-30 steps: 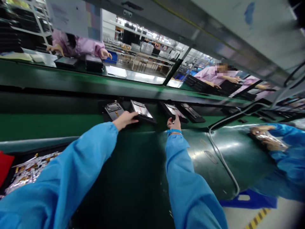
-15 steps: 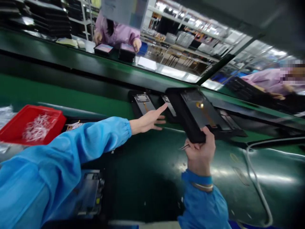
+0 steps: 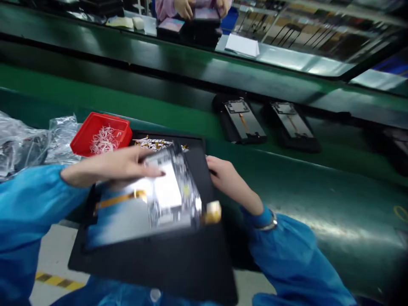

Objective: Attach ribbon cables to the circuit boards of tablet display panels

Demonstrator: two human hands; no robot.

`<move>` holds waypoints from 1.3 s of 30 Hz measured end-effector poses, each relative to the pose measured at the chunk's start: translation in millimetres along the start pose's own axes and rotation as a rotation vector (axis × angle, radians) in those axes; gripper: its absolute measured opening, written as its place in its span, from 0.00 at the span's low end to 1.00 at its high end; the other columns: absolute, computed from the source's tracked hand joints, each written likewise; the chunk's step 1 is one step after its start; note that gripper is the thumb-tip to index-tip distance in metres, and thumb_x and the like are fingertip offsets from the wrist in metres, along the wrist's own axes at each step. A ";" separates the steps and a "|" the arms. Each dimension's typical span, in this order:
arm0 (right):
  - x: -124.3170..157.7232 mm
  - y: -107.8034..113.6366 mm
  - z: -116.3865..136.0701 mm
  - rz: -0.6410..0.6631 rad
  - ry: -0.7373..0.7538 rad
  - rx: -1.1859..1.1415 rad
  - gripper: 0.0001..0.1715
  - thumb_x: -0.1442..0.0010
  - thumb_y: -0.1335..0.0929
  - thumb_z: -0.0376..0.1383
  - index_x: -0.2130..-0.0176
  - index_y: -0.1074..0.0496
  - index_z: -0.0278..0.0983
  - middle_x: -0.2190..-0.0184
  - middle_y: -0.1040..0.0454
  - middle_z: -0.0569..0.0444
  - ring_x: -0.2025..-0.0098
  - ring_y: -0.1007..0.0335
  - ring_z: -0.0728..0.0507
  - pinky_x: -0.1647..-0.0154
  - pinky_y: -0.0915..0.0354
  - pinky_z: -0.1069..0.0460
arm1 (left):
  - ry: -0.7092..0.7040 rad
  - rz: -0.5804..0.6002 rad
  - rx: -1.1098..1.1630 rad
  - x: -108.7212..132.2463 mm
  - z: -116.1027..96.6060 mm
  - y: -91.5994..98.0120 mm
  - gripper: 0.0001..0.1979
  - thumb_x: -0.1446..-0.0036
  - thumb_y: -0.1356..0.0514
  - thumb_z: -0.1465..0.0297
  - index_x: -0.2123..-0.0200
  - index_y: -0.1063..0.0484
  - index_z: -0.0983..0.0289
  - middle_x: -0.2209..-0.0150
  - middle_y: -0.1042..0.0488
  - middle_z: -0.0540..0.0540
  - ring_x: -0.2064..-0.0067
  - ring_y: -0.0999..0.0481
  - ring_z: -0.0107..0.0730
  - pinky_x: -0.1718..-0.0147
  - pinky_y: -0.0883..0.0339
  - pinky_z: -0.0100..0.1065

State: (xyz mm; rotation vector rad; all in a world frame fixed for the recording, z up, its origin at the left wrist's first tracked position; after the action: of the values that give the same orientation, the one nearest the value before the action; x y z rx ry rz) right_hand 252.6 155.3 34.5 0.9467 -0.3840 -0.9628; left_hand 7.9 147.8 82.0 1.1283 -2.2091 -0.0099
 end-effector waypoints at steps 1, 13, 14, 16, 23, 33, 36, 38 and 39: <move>-11.3 -7.3 0.8 0.024 -0.009 -0.006 0.09 0.34 0.33 0.34 0.63 0.22 0.37 0.65 0.26 0.51 0.63 0.28 0.45 0.63 0.35 0.52 | -0.059 0.085 -0.123 2.7 7.7 -13.0 0.29 0.55 0.30 0.47 0.60 0.27 0.64 0.73 0.25 0.49 0.77 0.29 0.27 0.82 0.41 0.24; -82.1 -55.0 24.7 0.132 -0.129 -0.076 0.12 0.44 0.26 0.31 0.74 0.32 0.35 0.72 0.33 0.56 0.69 0.36 0.48 0.66 0.43 0.53 | -0.790 -0.241 -1.061 4.1 22.4 -61.8 0.12 0.33 0.47 0.67 0.55 0.27 0.66 0.57 0.28 0.59 0.59 0.29 0.42 0.60 0.33 0.42; -81.1 -53.7 21.5 0.137 -0.147 -0.103 0.13 0.45 0.26 0.31 0.75 0.32 0.35 0.73 0.32 0.56 0.69 0.36 0.48 0.67 0.43 0.53 | -0.800 -0.263 -1.044 5.2 23.8 -55.7 0.12 0.33 0.48 0.68 0.56 0.27 0.66 0.57 0.28 0.59 0.60 0.29 0.41 0.62 0.33 0.40; -75.4 -46.9 15.6 0.129 -0.178 -0.172 0.14 0.46 0.25 0.31 0.77 0.32 0.35 0.74 0.31 0.57 0.71 0.36 0.49 0.68 0.43 0.54 | -0.794 -0.307 -1.002 4.7 26.7 -42.1 0.13 0.32 0.50 0.68 0.56 0.27 0.66 0.57 0.28 0.59 0.59 0.30 0.39 0.61 0.34 0.38; -43.9 -19.1 20.7 0.039 -0.235 -0.470 0.14 0.46 0.25 0.40 0.75 0.28 0.36 0.80 0.32 0.61 0.81 0.40 0.53 0.79 0.47 0.55 | -0.706 -0.377 -0.734 -21.6 19.0 -9.1 0.11 0.32 0.48 0.66 0.60 0.29 0.66 0.63 0.31 0.55 0.62 0.31 0.32 0.62 0.37 0.32; -36.2 -27.0 26.2 0.156 -0.341 -0.783 0.14 0.43 0.28 0.43 0.69 0.31 0.35 0.88 0.34 0.64 0.86 0.38 0.54 0.83 0.49 0.58 | -0.423 -0.163 -0.059 -47.1 11.6 -7.2 0.11 0.45 0.38 0.63 0.73 0.30 0.64 0.76 0.34 0.47 0.71 0.37 0.25 0.71 0.45 0.28; -37.8 -35.2 28.7 0.061 -0.377 -0.993 0.18 0.47 0.25 0.44 0.66 0.33 0.36 0.82 0.31 0.64 0.85 0.34 0.54 0.84 0.46 0.58 | -0.357 -0.232 0.037 -45.0 17.9 -10.9 0.14 0.44 0.39 0.60 0.74 0.33 0.64 0.77 0.37 0.46 0.74 0.40 0.23 0.74 0.48 0.27; -38.9 -42.4 31.9 -0.023 -0.411 -1.126 0.25 0.52 0.23 0.45 0.62 0.34 0.37 0.78 0.29 0.65 0.86 0.35 0.55 0.86 0.49 0.58 | -0.315 -0.263 0.121 -42.6 21.1 -15.5 0.15 0.43 0.40 0.58 0.72 0.33 0.64 0.77 0.37 0.46 0.74 0.40 0.23 0.75 0.48 0.27; -39.3 -45.7 33.9 -0.066 -0.425 -1.171 0.28 0.54 0.22 0.45 0.61 0.35 0.38 0.77 0.29 0.65 0.87 0.36 0.55 0.87 0.51 0.58 | -0.301 -0.275 0.161 -41.5 22.0 -17.7 0.15 0.42 0.40 0.57 0.71 0.33 0.64 0.76 0.36 0.47 0.74 0.39 0.23 0.74 0.47 0.27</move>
State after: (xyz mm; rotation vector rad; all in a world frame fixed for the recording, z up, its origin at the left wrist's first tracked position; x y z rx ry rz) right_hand 185.0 160.3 20.4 -0.3157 -0.0835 -1.2107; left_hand 26.0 160.8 37.0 1.6035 -2.3256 -0.1281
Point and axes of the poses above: each hand's wrist, its own x-axis away from the middle knuckle, its own y-axis out of the back of the hand, z = x × y, the point moved 4 cm from there along -x, towards the middle knuckle
